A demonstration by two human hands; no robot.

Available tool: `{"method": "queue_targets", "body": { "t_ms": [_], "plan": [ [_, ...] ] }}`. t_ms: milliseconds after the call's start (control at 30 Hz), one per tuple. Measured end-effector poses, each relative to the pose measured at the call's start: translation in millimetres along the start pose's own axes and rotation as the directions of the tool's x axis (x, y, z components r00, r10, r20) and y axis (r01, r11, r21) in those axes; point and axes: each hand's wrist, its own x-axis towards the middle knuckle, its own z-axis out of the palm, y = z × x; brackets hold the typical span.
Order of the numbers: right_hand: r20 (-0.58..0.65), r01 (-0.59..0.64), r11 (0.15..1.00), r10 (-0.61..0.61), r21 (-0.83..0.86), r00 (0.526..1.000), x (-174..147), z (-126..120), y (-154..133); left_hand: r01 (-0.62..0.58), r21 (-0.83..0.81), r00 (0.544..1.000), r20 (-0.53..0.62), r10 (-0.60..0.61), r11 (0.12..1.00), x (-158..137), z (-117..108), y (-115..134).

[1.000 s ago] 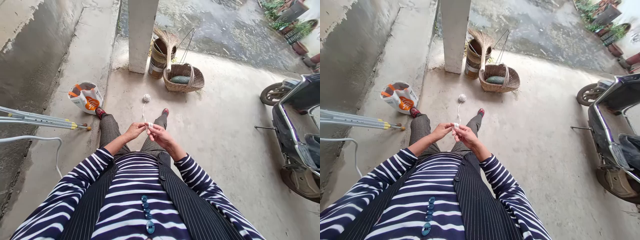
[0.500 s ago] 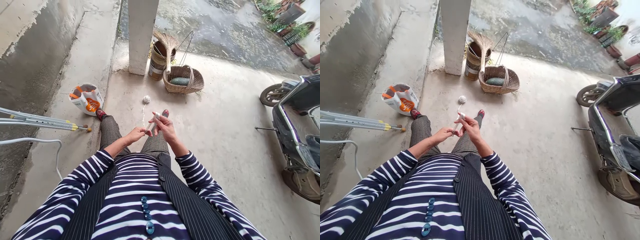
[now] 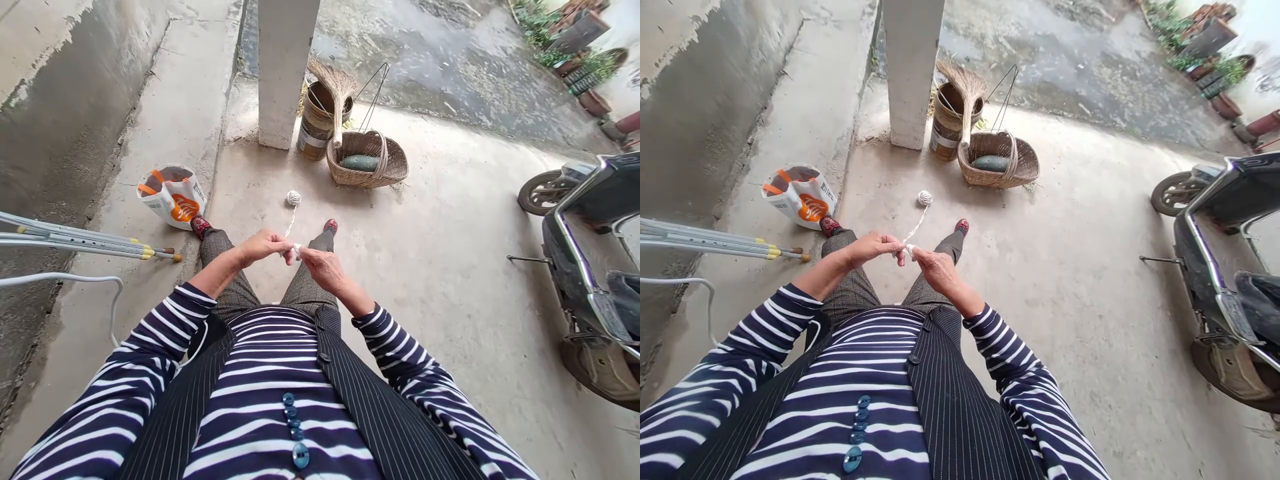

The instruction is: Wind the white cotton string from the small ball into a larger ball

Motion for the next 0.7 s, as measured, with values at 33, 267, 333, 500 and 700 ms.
{"method": "queue_targets", "body": {
  "t_ms": [33,267,333,500,700],
  "plan": [
    [0.041,-0.014,0.999,0.012,0.036,0.999,-0.8,-0.7,-2.6,-0.003,0.018,1.0,-0.005,0.003,1.0,3.3,-4.7,-0.3],
    [0.225,-0.208,0.853,0.11,0.479,0.968,-1.6,-1.0,-10.4,0.074,0.173,0.996,-0.066,-0.064,0.982,28.1,-24.5,-14.4],
    [0.274,-0.293,0.739,0.151,0.607,0.95,-1.7,2.1,-8.5,0.111,0.238,0.992,-0.09,-0.092,0.965,32.6,-22.8,-18.1],
    [0.378,-0.422,0.445,0.188,0.79,0.907,-5.8,1.8,-6.3,0.07,0.329,0.935,-0.351,0.053,0.942,29.2,-8.1,-29.2],
    [0.4,-0.459,0.317,0.236,0.83,0.886,-13.4,-0.4,-7.5,0.025,0.296,0.909,-0.404,0.101,0.955,6.3,18.6,-59.8]
  ]
}}
